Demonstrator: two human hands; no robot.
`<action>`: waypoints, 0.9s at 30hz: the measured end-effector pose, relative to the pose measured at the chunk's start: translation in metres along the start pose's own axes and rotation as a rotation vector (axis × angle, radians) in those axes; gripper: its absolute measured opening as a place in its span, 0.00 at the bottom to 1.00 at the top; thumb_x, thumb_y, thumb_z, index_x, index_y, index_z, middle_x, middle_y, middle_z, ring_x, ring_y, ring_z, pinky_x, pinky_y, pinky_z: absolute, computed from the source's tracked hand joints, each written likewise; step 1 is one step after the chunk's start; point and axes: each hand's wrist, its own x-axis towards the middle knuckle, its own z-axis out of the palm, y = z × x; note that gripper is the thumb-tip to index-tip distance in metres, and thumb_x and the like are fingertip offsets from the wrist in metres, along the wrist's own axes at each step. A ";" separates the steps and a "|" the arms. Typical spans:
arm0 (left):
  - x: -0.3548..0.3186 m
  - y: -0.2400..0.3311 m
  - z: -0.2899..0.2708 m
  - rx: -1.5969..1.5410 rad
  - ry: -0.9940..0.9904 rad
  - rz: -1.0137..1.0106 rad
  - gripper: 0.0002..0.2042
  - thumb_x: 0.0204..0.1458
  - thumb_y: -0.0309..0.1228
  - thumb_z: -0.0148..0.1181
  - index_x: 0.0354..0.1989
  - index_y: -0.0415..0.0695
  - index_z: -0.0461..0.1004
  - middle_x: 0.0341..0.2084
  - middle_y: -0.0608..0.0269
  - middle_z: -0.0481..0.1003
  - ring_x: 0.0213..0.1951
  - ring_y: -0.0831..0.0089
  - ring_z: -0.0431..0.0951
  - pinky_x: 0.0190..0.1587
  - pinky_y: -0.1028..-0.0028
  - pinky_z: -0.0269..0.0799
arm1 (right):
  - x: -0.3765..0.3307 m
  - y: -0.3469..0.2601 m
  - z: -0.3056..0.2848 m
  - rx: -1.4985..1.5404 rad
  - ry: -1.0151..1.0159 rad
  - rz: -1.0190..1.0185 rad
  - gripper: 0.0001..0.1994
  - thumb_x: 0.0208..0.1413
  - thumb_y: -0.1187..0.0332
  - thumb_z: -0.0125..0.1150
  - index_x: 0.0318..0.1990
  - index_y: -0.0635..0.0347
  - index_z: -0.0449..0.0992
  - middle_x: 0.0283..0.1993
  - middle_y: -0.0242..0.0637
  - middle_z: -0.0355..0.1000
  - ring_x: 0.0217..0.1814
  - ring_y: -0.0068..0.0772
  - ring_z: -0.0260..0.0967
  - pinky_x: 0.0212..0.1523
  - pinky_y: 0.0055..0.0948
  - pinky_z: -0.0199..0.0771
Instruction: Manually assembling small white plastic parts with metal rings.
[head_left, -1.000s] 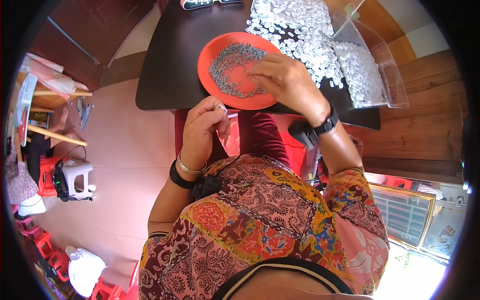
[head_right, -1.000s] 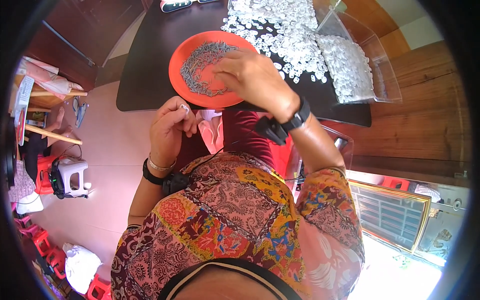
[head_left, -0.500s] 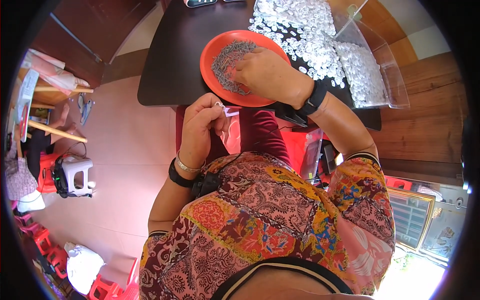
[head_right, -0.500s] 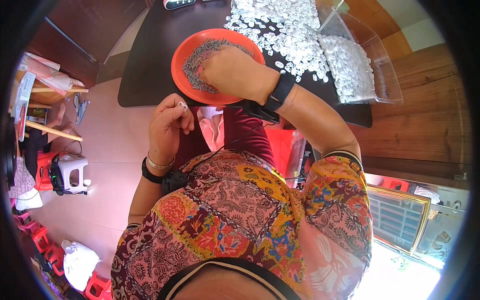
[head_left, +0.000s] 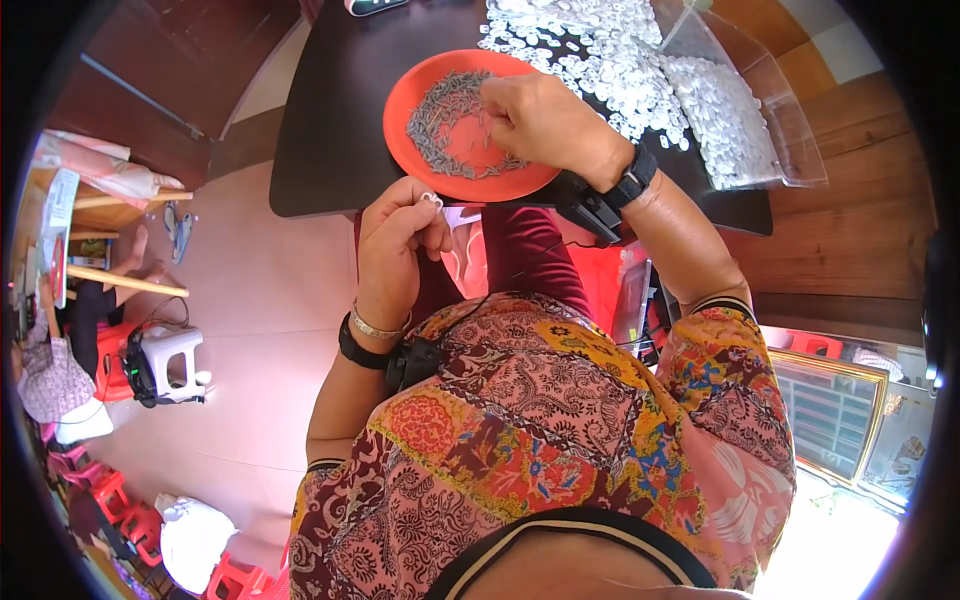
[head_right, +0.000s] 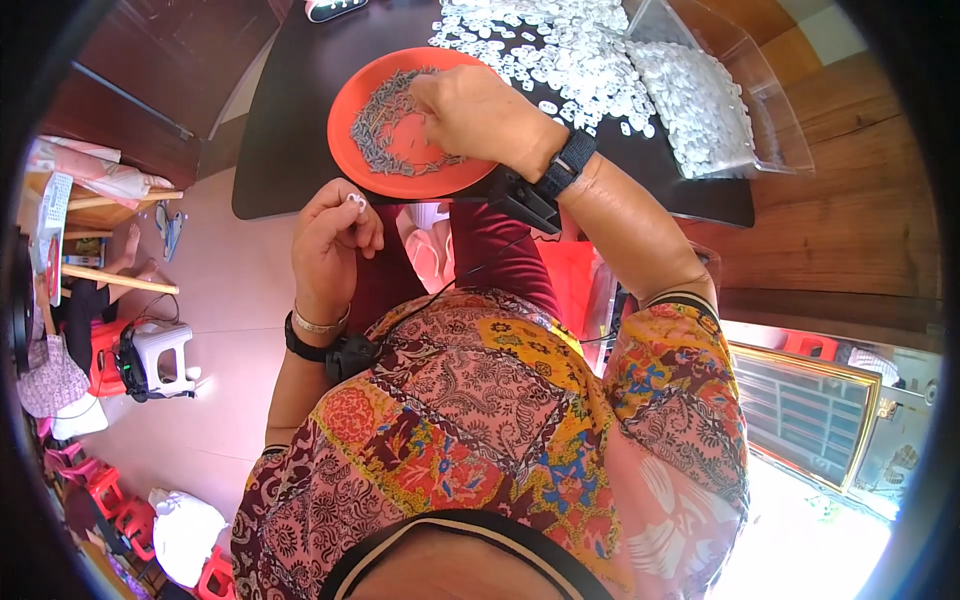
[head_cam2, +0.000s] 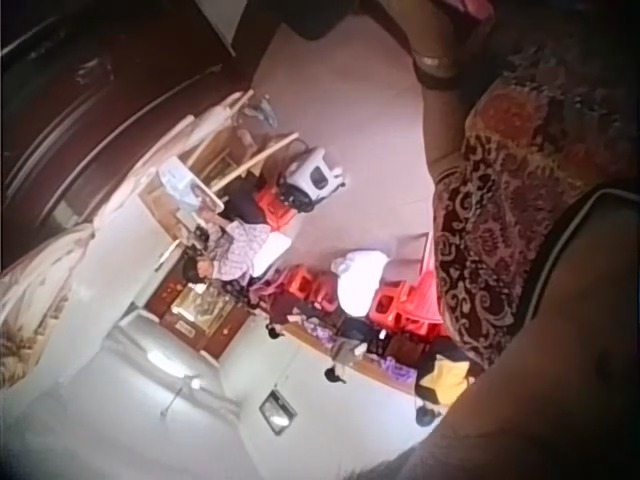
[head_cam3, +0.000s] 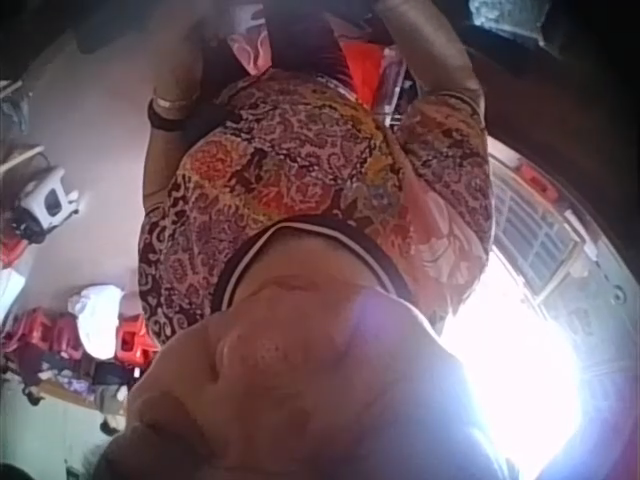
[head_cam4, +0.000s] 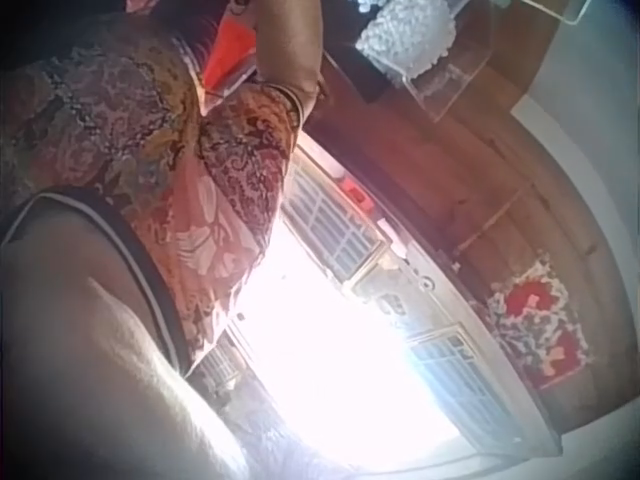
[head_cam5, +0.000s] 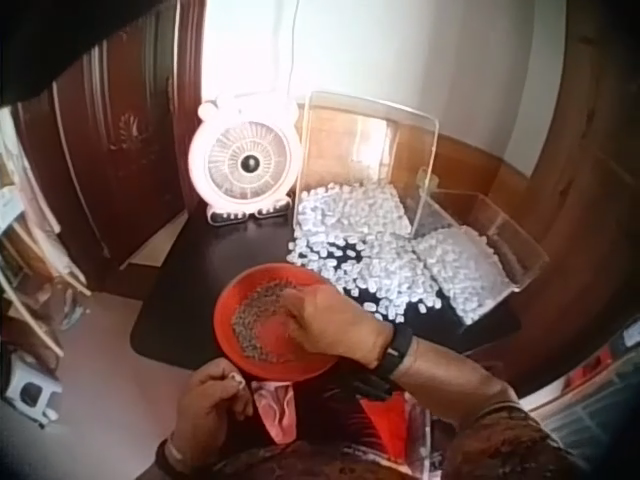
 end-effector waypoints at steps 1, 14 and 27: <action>0.001 -0.001 0.001 0.003 -0.004 -0.002 0.08 0.51 0.31 0.46 0.23 0.41 0.63 0.15 0.65 0.63 0.19 0.74 0.65 0.25 0.78 0.60 | -0.002 0.000 -0.001 0.053 0.027 0.037 0.08 0.45 0.72 0.56 0.35 0.64 0.74 0.32 0.48 0.74 0.34 0.51 0.73 0.36 0.41 0.73; 0.007 0.009 0.014 0.184 0.002 0.089 0.07 0.55 0.29 0.47 0.27 0.39 0.66 0.15 0.67 0.64 0.19 0.79 0.63 0.25 0.80 0.59 | -0.025 -0.020 -0.019 1.045 -0.012 0.281 0.05 0.59 0.76 0.52 0.37 0.65 0.75 0.30 0.28 0.74 0.32 0.15 0.69 0.35 0.18 0.72; 0.003 0.014 0.025 0.233 -0.023 0.108 0.07 0.55 0.28 0.47 0.26 0.40 0.66 0.17 0.68 0.65 0.20 0.82 0.62 0.24 0.81 0.57 | -0.033 -0.047 -0.011 1.193 -0.120 0.176 0.07 0.60 0.68 0.56 0.35 0.63 0.75 0.29 0.27 0.72 0.31 0.14 0.68 0.35 0.17 0.71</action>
